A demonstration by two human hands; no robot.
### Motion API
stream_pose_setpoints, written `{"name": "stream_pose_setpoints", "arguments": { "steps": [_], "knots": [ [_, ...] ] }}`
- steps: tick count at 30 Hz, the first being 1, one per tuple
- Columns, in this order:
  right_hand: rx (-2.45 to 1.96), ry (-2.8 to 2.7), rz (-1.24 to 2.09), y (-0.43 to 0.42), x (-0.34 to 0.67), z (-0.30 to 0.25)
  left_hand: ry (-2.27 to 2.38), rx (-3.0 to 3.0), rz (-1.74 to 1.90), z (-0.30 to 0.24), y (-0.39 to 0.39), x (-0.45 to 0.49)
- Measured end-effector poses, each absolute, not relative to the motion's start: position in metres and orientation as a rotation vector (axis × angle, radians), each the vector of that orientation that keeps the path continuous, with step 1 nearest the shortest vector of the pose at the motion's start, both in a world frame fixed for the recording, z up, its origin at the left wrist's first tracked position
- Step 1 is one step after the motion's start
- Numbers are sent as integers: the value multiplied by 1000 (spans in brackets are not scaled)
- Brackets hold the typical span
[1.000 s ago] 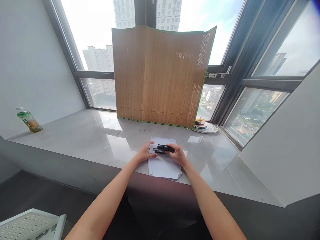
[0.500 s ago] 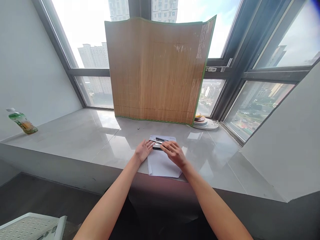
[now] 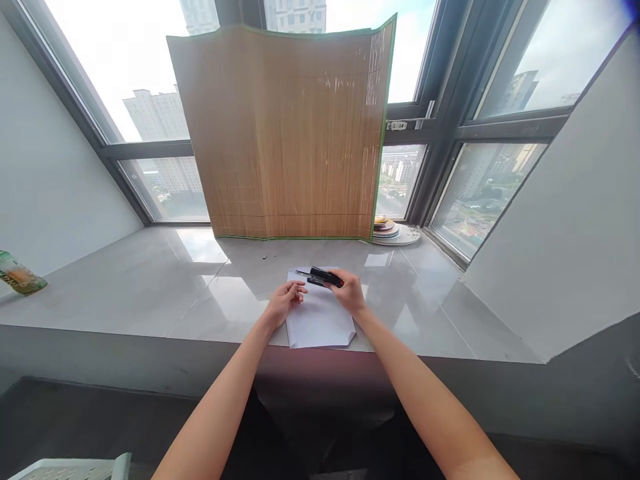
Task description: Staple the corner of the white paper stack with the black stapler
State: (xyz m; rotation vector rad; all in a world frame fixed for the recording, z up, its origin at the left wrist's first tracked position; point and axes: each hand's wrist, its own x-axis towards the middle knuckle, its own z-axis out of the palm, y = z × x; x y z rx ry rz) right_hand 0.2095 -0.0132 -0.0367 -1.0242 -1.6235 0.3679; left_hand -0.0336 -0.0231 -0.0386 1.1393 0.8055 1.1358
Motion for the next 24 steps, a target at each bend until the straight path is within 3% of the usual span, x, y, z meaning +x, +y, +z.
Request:
{"name": "stream_pose_setpoints", "arguments": {
  "steps": [4,9,13,17,24],
  "knots": [
    [-1047,-1638,494,-12,209,-38,809,1456,974,-33,-33,-30],
    [-1037,-1750,539,-13,207,-39,777,1451,922,-31,-37,-32],
    [-1031,-1751,390,-15,206,-37,734,1453,979,-30,-37,-31],
    [-822,-1866,172,-26,201,-27,696,1503,957,-25,-40,-28],
    [-478,-2142,238,-38,190,-22,790,1554,914,-19,-47,-31]
  ]
}}
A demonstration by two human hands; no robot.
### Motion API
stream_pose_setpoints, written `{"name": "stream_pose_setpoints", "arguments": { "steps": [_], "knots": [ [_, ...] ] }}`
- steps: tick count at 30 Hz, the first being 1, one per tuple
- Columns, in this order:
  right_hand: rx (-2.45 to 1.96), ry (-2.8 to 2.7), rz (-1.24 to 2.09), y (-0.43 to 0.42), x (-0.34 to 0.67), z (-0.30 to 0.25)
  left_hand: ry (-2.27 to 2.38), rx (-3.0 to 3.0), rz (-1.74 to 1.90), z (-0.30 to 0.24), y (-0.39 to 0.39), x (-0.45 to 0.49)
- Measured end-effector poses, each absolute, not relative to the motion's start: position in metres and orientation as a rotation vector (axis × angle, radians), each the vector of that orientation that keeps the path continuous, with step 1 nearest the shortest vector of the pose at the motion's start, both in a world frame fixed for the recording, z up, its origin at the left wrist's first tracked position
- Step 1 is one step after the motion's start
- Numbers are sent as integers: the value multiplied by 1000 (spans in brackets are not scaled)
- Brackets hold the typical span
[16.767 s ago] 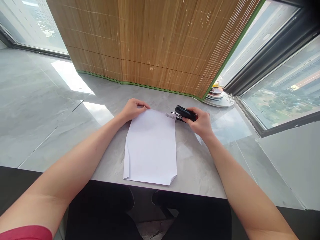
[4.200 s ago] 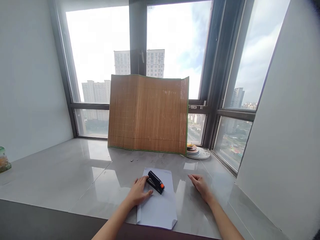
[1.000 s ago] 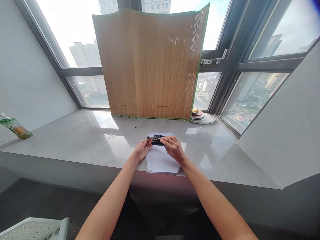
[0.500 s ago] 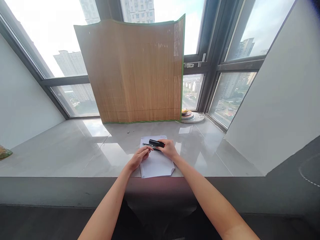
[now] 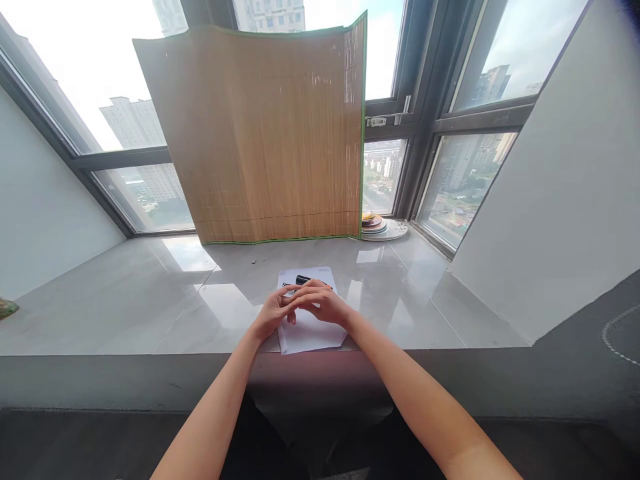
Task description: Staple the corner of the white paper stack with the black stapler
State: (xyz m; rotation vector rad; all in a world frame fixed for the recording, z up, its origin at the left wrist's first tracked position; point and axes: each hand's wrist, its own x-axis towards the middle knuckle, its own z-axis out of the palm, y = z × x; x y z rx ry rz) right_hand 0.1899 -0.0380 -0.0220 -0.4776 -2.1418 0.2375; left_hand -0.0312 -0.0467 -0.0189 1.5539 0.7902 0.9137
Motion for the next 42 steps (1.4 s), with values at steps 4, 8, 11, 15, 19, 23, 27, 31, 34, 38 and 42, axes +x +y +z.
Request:
{"name": "stream_pose_setpoints", "arguments": {
  "steps": [4,8,11,15,19,23,27,31,34,38,42],
  "knots": [
    [-545,-2095,261,-34,192,-24,775,1522,911,-18,-47,-32],
    [-680,-1841,283,-29,202,-22,744,1476,897,-24,-43,-31],
    [-885,-1574,280,-19,220,-20,719,1455,887,-32,-38,-32],
    [-1256,-1388,317,9,262,-20,736,1423,876,-35,-35,-33],
    [-1613,-1372,308,46,311,-22,722,1371,899,-33,-35,-32],
    [-1742,-1312,329,68,343,-33,732,1396,899,-33,-36,-30],
    [-1792,-1333,315,75,349,-49,757,1428,892,-32,-35,-29],
    [-1785,-1402,297,78,347,-57,782,1422,903,-29,-36,-29],
    [-1785,-1382,284,76,348,-55,785,1412,913,-27,-39,-28],
    [-1797,-1301,281,68,352,-50,791,1399,1200,-25,-46,-30],
    [-1796,-1290,303,62,350,-50,1126,1302,1659,-16,-35,-54]
  ]
}}
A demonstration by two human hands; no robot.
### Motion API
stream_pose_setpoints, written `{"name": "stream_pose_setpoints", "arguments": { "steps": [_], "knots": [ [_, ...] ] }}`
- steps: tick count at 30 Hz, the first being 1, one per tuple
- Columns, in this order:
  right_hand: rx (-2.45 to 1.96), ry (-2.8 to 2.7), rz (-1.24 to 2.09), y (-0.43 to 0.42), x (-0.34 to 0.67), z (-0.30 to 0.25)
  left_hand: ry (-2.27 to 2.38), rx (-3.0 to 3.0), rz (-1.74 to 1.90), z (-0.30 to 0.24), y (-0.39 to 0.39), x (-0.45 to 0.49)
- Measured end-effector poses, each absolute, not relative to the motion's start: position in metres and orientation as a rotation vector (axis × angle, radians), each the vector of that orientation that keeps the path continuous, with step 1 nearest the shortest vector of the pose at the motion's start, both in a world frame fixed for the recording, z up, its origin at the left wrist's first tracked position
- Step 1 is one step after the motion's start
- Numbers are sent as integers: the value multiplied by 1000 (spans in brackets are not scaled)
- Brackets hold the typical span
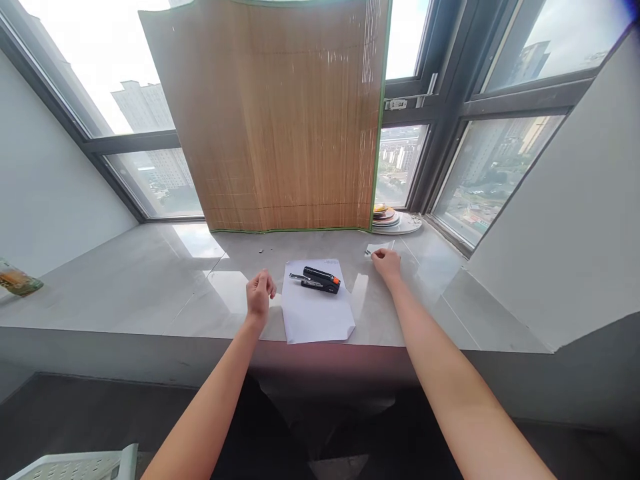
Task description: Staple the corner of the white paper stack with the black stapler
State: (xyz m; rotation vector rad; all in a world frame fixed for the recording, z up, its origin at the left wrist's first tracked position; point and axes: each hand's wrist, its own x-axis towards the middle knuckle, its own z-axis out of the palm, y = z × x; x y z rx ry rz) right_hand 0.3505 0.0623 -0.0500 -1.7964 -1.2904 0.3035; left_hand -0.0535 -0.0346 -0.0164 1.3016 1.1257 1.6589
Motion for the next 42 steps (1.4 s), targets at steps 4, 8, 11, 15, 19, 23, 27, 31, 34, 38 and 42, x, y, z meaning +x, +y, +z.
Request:
{"name": "stream_pose_setpoints", "arguments": {
  "steps": [4,8,11,15,19,23,27,31,34,38,42],
  "knots": [
    [-1768,-1341,306,63,343,-52,1947,1611,1413,-9,7,-89],
    [-1740,-1390,319,64,339,-52,2266,1816,1104,-11,55,-105],
    [-1734,-1400,321,64,339,-53,2392,2002,705,-18,84,-105],
    [-1751,-1418,327,65,340,-54,2332,2044,577,-24,111,-104],
    [-1767,-1471,343,65,337,-52,2223,2134,514,-27,120,-105],
    [-1751,-1520,352,64,332,-47,2160,2202,534,-28,109,-105],
    [-1697,-1565,358,60,325,-42,2140,2236,590,-27,94,-103],
    [-1571,-1638,353,54,311,-36,2227,2223,614,-24,86,-101],
    [-1495,-1682,348,47,292,-31,2246,2194,578,-21,82,-99],
    [-1212,-1804,432,36,263,-26,2252,2161,590,-21,81,-97],
    [-954,-2008,532,29,246,-25,2250,2145,629,-22,80,-95]
  ]
}}
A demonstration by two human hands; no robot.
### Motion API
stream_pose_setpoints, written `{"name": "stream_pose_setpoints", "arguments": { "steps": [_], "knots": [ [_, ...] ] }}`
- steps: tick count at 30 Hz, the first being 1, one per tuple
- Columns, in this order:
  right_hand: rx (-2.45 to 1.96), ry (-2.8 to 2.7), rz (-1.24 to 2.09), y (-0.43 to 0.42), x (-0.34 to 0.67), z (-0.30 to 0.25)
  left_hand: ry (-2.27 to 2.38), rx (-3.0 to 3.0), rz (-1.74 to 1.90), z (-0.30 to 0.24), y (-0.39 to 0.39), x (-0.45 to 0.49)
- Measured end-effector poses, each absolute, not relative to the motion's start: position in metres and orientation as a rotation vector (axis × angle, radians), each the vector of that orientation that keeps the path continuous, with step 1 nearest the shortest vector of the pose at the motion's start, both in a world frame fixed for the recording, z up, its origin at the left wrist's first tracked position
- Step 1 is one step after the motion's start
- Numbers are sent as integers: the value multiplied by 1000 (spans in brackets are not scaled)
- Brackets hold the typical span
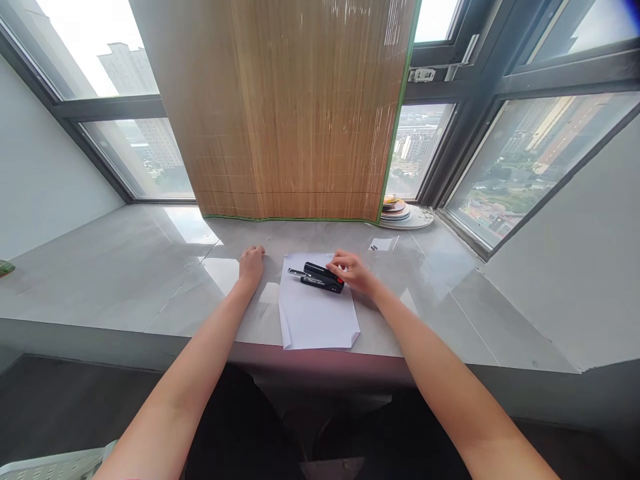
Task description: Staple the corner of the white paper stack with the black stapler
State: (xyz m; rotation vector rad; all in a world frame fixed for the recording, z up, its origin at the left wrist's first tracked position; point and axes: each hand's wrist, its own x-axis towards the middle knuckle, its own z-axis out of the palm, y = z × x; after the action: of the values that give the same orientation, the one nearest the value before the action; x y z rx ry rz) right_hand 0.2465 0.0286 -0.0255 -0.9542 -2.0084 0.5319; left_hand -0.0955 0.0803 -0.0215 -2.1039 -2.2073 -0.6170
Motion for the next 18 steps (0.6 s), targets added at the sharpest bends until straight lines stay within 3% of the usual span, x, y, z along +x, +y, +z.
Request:
{"name": "stream_pose_setpoints", "arguments": {
  "steps": [3,9,14,18],
  "knots": [
    [-950,-1968,547,25,242,-29,-2151,-2138,-838,-21,79,-87],
    [-916,-2160,546,18,228,-31,-1818,-2599,-1660,-26,72,-59],
    [-929,-2119,628,16,223,-32,-1956,-2491,-2404,-31,78,-61],
    [-947,-2055,638,18,229,-33,-2072,-2410,-2554,-31,81,-71]
  ]
}}
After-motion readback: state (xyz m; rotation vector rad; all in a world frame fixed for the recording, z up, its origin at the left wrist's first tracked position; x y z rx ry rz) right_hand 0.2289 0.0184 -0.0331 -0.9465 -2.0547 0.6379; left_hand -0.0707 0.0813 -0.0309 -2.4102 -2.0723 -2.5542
